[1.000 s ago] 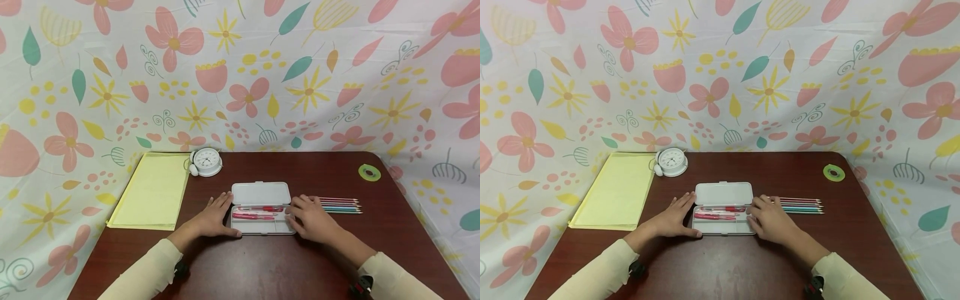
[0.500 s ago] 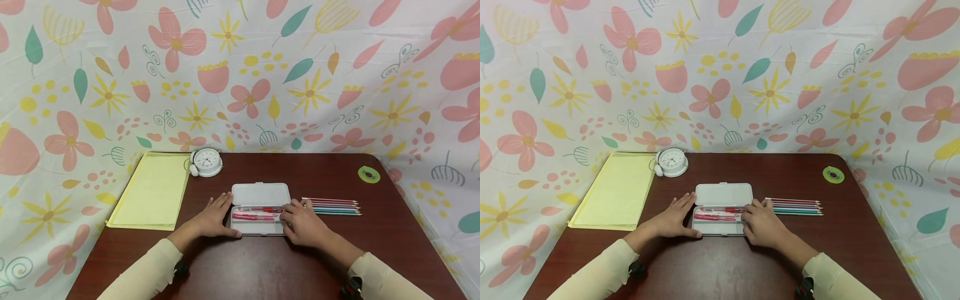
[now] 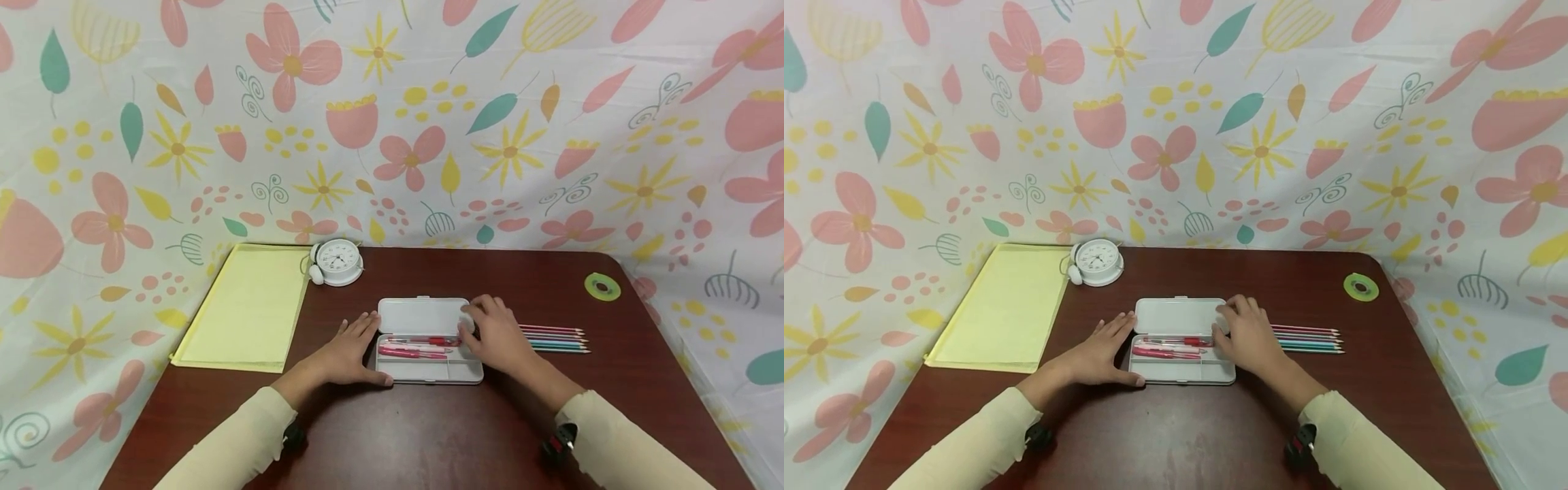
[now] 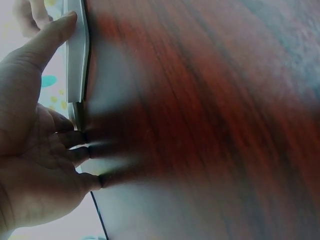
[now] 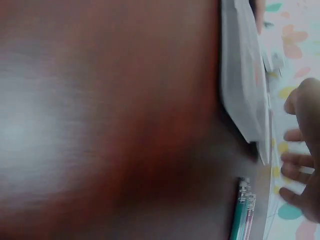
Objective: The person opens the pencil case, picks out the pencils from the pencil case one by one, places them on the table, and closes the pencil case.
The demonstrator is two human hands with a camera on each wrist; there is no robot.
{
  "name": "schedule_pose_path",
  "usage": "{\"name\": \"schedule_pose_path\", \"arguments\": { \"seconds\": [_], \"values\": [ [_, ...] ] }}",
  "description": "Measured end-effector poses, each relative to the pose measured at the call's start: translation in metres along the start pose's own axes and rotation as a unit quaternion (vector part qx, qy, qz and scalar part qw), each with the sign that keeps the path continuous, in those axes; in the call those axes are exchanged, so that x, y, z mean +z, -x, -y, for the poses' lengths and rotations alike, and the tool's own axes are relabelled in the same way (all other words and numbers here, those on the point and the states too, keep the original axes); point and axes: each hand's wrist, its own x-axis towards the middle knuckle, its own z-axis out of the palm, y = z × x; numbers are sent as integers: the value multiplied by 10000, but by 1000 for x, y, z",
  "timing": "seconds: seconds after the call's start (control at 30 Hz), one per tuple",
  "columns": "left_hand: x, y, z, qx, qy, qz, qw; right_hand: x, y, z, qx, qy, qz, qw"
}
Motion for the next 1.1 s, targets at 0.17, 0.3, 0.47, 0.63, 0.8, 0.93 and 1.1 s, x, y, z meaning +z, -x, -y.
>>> {"name": "schedule_pose_path", "arguments": {
  "seconds": [0.17,0.3,0.47,0.63,0.8,0.93,1.1],
  "values": [
    [0,1,0,-86,-7,17,10000,4,-23,-5,712,-573,683,9935],
    [2,2,-1,-117,-43,34,9999,9,-33,-4,747,-797,1013,9888],
    [1,3,-2,-100,-158,-42,9998,1,-37,0,825,-883,849,9890],
    [-1,6,-5,-88,-269,-341,9990,-19,-30,6,731,-915,611,9912],
    [3,12,-10,58,-321,-837,9960,-37,-4,15,381,-797,235,9958],
    [11,19,-15,-44,-484,-1182,9918,-44,22,23,-95,-511,-192,9985],
    [25,27,-20,-171,-736,-1723,9821,-41,53,25,-767,-243,-640,9947]
  ]
}}
